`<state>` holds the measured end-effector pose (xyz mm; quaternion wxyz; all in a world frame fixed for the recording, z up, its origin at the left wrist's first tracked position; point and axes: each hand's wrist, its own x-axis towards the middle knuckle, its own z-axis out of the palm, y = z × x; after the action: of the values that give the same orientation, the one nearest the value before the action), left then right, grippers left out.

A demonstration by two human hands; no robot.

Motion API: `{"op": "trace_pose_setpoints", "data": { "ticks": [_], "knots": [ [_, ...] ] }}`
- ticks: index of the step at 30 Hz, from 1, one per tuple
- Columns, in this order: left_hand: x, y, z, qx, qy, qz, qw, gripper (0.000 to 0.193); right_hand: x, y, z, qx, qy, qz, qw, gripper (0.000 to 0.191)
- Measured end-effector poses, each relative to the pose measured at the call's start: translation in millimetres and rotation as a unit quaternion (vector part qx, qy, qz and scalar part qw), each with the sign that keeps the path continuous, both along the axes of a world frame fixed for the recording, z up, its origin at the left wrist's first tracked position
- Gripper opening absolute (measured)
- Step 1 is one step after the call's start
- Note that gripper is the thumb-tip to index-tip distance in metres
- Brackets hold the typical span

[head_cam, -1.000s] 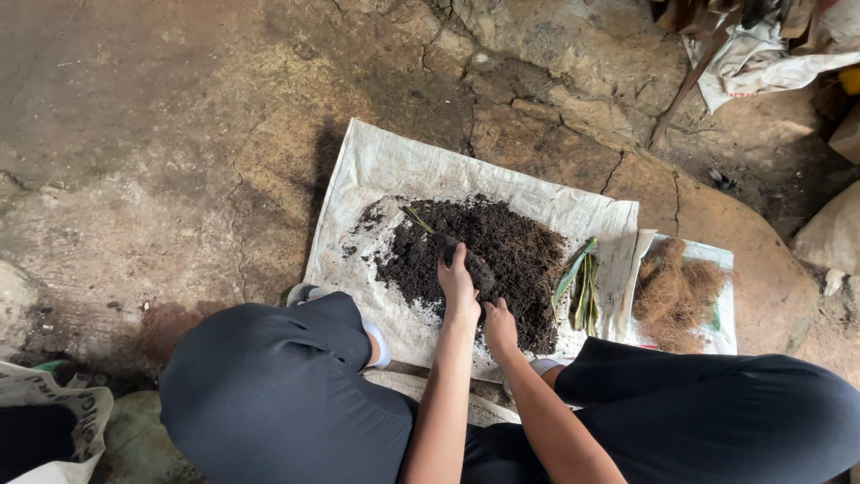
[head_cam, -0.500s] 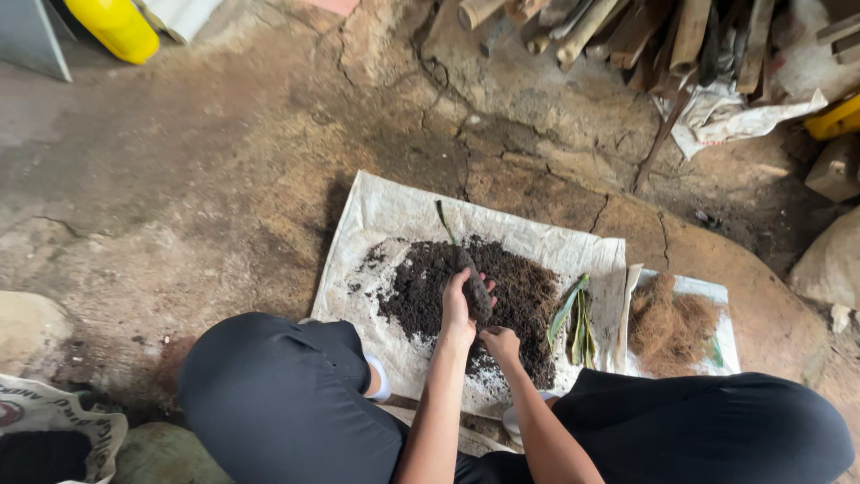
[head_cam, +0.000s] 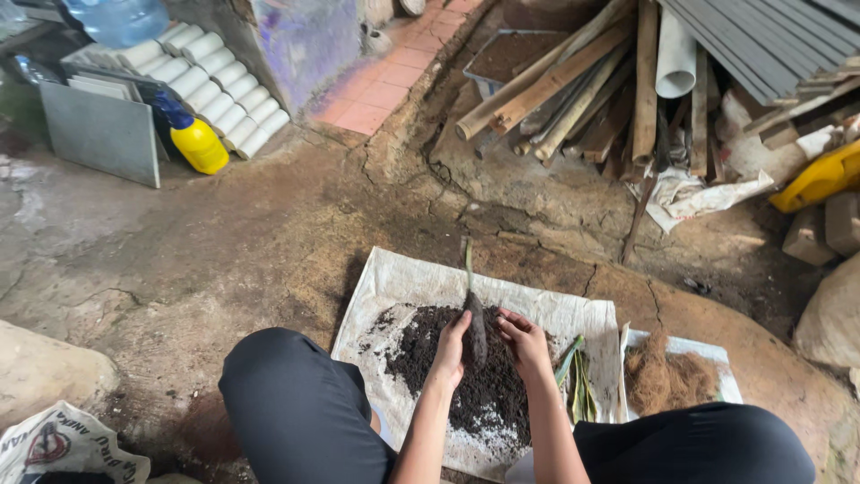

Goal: The person sits on the ground and wraps a plant cutting with soil and fibrous material by hand. They repeatedly gather soil, press it around the cutting, and add fibrous material to secure it.

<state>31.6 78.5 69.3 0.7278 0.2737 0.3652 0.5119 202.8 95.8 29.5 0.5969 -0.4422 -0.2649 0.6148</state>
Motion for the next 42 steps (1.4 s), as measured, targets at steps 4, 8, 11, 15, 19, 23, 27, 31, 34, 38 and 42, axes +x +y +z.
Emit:
{"op": "trace_pose_setpoints", "data": {
  "ticks": [4,8,11,15,19,23,27,31,34,38,42],
  "knots": [
    [0,-1,1,-0.028,0.051,-0.012,0.998,0.036,-1,4,8,0.023,-0.006,-0.002,1.0,0.034],
    [-5,8,-2,0.024,0.096,-0.054,0.994,0.035,3,5,10,0.011,-0.036,-0.017,0.999,0.033],
    [-7,12,-5,0.017,0.086,-0.065,0.994,0.045,4,5,7,0.006,-0.04,-0.017,0.999,0.032],
    [-4,11,-10,0.02,0.063,-0.057,0.996,0.05,0,5,3,0.019,-0.052,0.009,0.998,0.033],
    [-2,7,-5,0.063,0.131,-0.066,0.987,0.055,2,4,3,-0.007,-0.046,0.03,0.998,0.036],
    [0,4,-4,0.114,0.157,-0.055,0.979,0.054,3,3,12,-0.009,-0.006,0.03,0.999,0.036],
    [1,9,-12,0.102,0.169,-0.038,0.98,0.051,4,-1,19,0.007,-0.029,0.016,0.999,0.036],
    [1,10,-19,0.109,0.221,-0.054,0.968,0.046,3,2,14,0.072,-0.064,-0.016,0.995,0.035],
    [2,8,-19,0.127,0.282,-0.072,0.948,0.048,0,4,7,0.091,-0.132,-0.045,0.986,0.031],
    [5,8,-15,0.123,0.322,-0.081,0.935,0.052,-1,4,4,0.059,-0.178,-0.051,0.981,0.031],
    [6,10,-17,0.158,0.315,-0.056,0.934,0.052,-4,0,7,0.08,-0.214,-0.039,0.973,0.031]
  ]
}}
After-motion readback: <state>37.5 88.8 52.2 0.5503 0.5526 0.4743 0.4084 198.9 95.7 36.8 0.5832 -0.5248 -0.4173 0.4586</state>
